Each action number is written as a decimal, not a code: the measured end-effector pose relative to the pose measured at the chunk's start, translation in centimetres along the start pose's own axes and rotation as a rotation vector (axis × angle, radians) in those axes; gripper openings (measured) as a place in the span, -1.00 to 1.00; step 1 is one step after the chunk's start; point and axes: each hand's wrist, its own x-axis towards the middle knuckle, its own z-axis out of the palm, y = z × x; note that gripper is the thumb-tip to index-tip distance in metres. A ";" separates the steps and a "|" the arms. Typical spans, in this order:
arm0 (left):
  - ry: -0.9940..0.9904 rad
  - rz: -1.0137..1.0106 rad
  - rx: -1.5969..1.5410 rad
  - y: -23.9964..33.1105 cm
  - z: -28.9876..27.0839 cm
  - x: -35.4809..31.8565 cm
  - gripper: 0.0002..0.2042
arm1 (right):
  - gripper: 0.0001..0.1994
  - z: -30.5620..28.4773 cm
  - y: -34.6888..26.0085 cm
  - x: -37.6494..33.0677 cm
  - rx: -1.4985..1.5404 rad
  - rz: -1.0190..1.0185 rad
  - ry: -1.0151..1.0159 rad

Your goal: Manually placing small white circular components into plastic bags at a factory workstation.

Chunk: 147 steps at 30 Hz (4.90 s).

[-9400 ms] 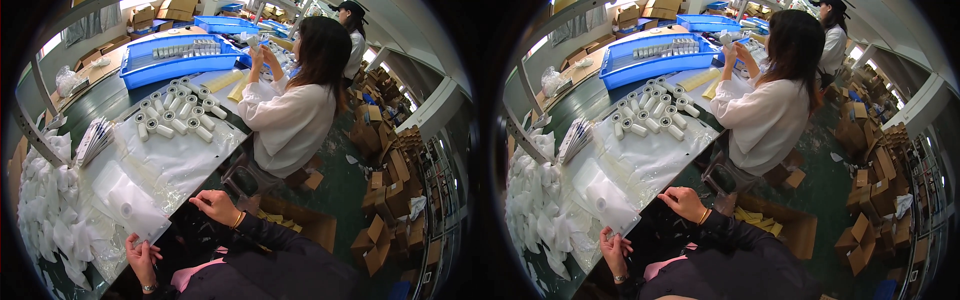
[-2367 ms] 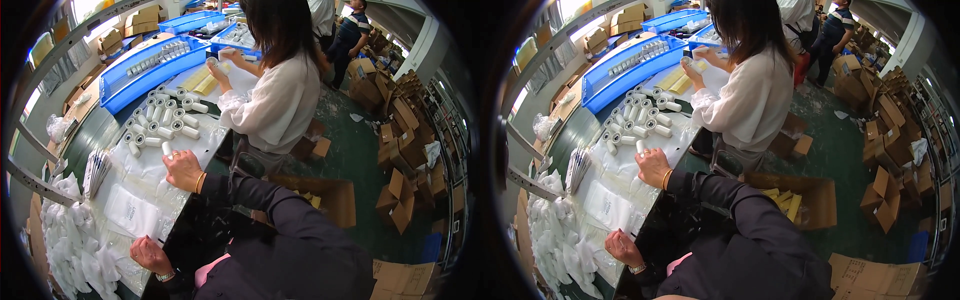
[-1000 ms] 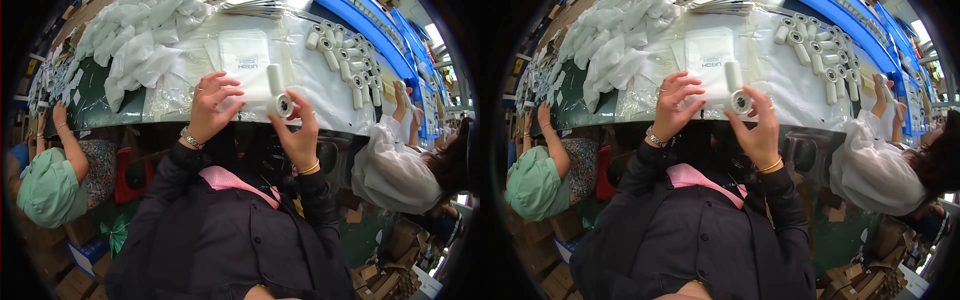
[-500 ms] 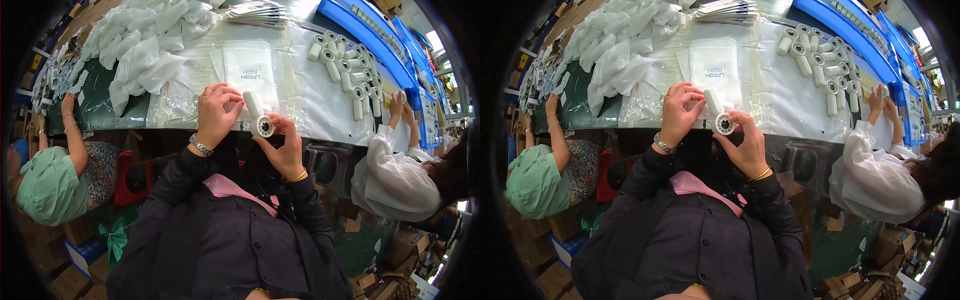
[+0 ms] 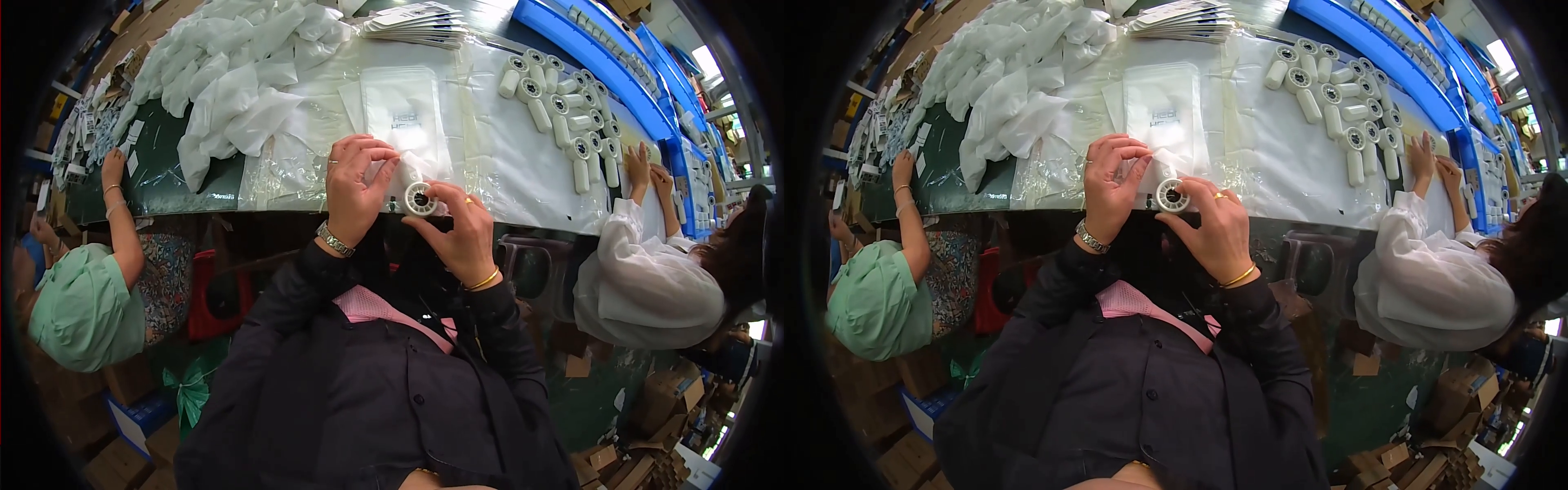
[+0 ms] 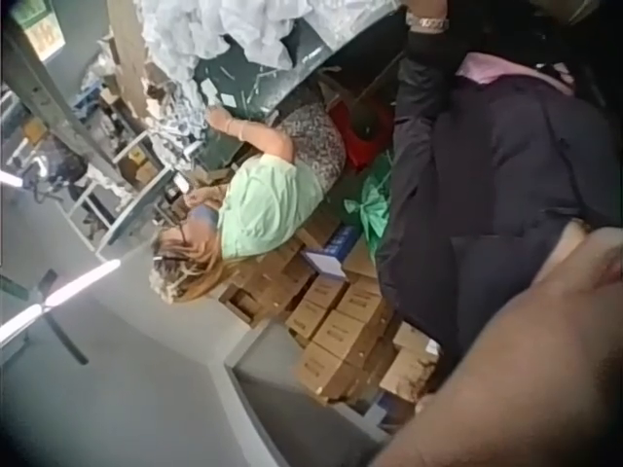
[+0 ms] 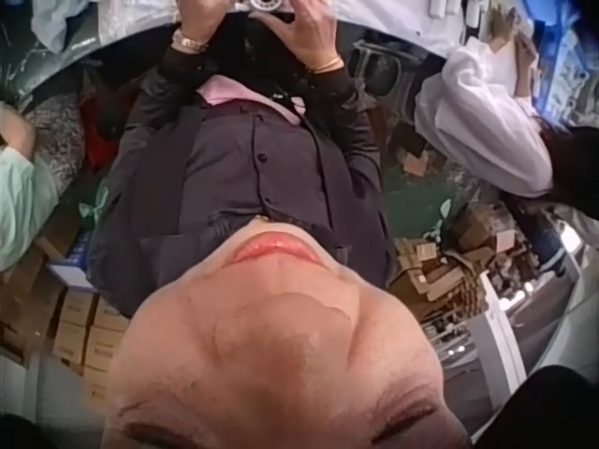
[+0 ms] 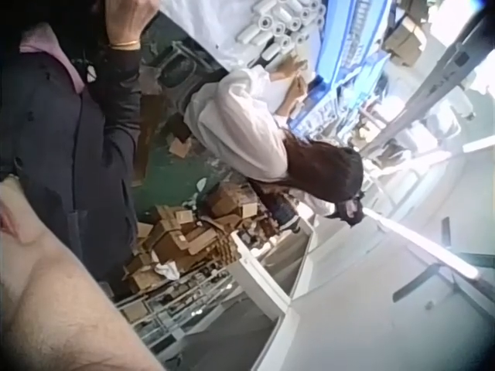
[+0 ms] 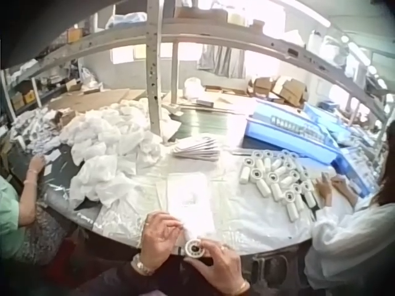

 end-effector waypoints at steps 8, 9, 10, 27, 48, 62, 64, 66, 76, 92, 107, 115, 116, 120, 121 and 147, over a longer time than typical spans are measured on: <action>-0.042 0.043 -0.018 0.4 -0.3 0.0 -0.91 | -0.63 0.6 0.5 2.0 -0.028 -0.033 -0.034; -0.040 0.043 -0.023 0.4 -0.3 -0.1 -0.91 | -0.63 0.8 0.6 2.0 -0.032 -0.034 -0.039; -0.040 0.042 -0.028 0.4 -0.3 -0.1 -0.90 | -0.64 1.0 0.7 2.0 -0.010 -0.011 -0.034; -0.154 0.165 0.326 2.1 -1.2 1.5 -0.33 | -0.81 2.1 -0.5 0.7 -0.080 0.372 0.087; -0.378 -0.980 -0.634 2.4 -5.5 0.5 -0.71 | -0.90 1.4 -2.5 1.9 0.067 0.069 0.108; -0.419 -0.916 -0.725 0.9 -5.4 -0.7 -0.74 | -0.87 3.2 -2.4 3.1 0.036 0.004 -0.045; -0.415 -0.928 -0.715 1.1 -5.5 -0.6 -0.74 | -0.85 3.6 -2.5 3.4 0.043 -0.011 -0.060; -0.409 -0.942 -0.697 1.3 -5.6 -0.5 -0.73 | -0.84 3.9 -2.5 3.5 0.048 -0.004 -0.068; -0.419 -0.918 -0.661 1.3 -5.3 -0.7 -0.73 | -0.84 4.2 -2.2 3.6 0.062 -0.025 -0.104; -0.364 -0.891 -0.644 0.9 -5.5 -1.3 -0.76 | -0.89 -0.5 -1.6 1.0 0.584 0.152 0.021; -0.162 -0.272 -0.137 0.1 -8.8 -2.3 -0.66 | -0.78 -3.2 1.6 -2.4 -0.219 0.040 0.243; -0.335 0.294 0.114 -0.6 -7.6 -0.8 -0.52 | -0.73 0.0 0.0 1.2 -0.333 -0.258 -0.076; -0.351 0.294 0.080 -1.1 -7.3 -0.8 -0.58 | -0.74 0.5 0.4 1.2 -0.248 -0.223 -0.053; -0.320 0.193 -0.041 -1.6 -6.1 -0.3 -0.75 | -0.83 2.0 1.2 1.6 -0.050 -0.074 0.034; -0.251 0.089 -0.090 -1.3 -5.4 -0.3 -0.81 | -0.87 2.3 1.4 1.7 -0.019 0.002 0.069; 0.174 -0.376 -0.164 -1.3 0.1 1.1 -0.74 | -0.87 6.2 1.6 3.7 -0.083 0.317 0.306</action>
